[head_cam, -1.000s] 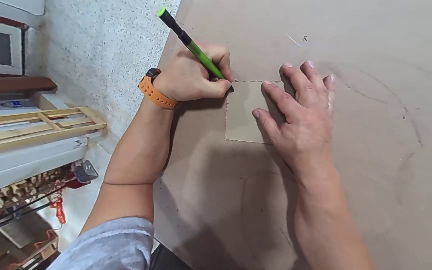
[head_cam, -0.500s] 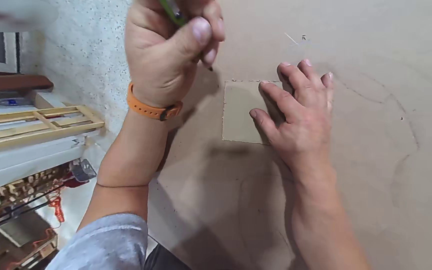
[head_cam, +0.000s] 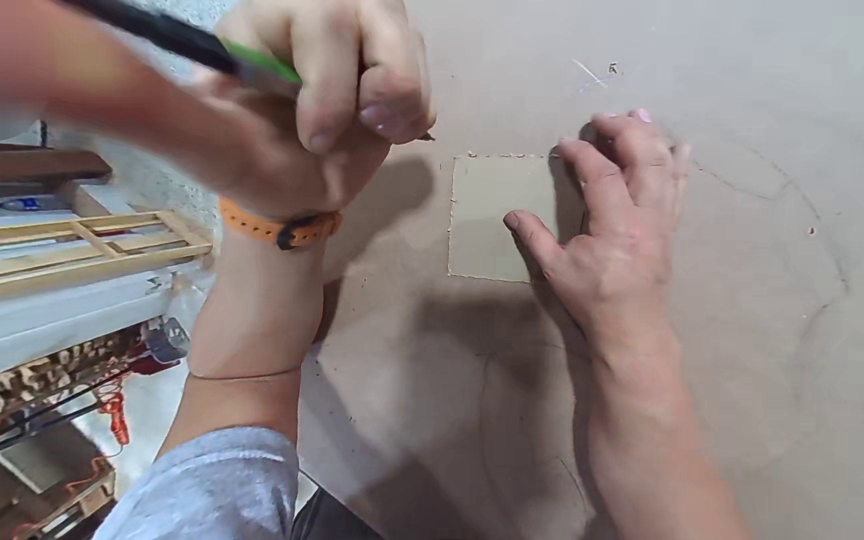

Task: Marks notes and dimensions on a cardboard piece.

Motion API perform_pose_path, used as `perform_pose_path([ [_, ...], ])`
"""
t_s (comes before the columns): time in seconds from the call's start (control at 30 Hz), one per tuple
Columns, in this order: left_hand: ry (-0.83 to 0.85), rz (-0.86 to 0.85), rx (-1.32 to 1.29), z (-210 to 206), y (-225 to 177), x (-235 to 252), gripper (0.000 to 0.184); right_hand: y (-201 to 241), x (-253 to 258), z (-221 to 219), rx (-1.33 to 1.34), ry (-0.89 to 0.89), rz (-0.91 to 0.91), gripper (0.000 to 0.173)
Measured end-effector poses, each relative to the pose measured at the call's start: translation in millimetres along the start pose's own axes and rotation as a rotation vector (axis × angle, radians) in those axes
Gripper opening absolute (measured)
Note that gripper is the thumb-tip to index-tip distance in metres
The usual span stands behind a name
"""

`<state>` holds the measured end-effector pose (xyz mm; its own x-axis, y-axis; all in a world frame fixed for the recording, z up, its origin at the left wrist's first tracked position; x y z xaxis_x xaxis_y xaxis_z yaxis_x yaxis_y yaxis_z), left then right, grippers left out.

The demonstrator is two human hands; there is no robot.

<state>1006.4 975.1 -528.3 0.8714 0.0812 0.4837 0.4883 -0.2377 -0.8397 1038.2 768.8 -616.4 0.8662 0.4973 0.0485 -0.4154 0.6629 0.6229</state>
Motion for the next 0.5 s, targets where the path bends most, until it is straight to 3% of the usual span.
perform_pose_path([
  [0.07, 0.028, 0.083, 0.073, 6.1, 17.7, -0.8, 0.054, -7.0, -0.3, 4.3, -0.034, -0.035, -0.085, 0.071],
  [0.2, 0.119, 0.385, 0.123, 31.2, 60.6, -14.1, 0.089, -18.2, -2.0, 13.6, -0.054, -0.099, -0.187, 0.073],
  [0.27, 0.126, 0.469, 0.100, 34.0, 66.3, -20.3, 0.091, -21.5, -0.6, 15.8, -0.041, -0.098, -0.187, 0.068],
  [0.3, 0.119, 0.460, 0.075, 34.6, 65.0, -20.5, 0.079, -20.5, 1.0, 15.7, -0.028, -0.087, -0.159, 0.065],
  [0.4, 0.080, 0.354, 0.087, 39.1, 63.0, -17.3, 0.024, -13.9, 4.0, 8.1, -0.019, 0.006, -0.044, 0.060],
  [0.5, 0.188, 0.352, 0.235, 30.8, 62.5, -17.6, 0.018, -9.2, 3.9, 1.7, -0.039, 0.069, 0.019, 0.060],
])
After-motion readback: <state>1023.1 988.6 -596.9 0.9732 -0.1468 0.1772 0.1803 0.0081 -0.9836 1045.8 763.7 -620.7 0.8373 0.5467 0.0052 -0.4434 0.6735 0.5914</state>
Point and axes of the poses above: each hand's wrist, its own x-axis towards the middle knuckle, its own z-axis out of the back of the hand, y = z × x, the point moved 10 cm from there along x, towards the middle knuckle, and after that the axes turned 8 degrees about -z, right-handed, at the moved point
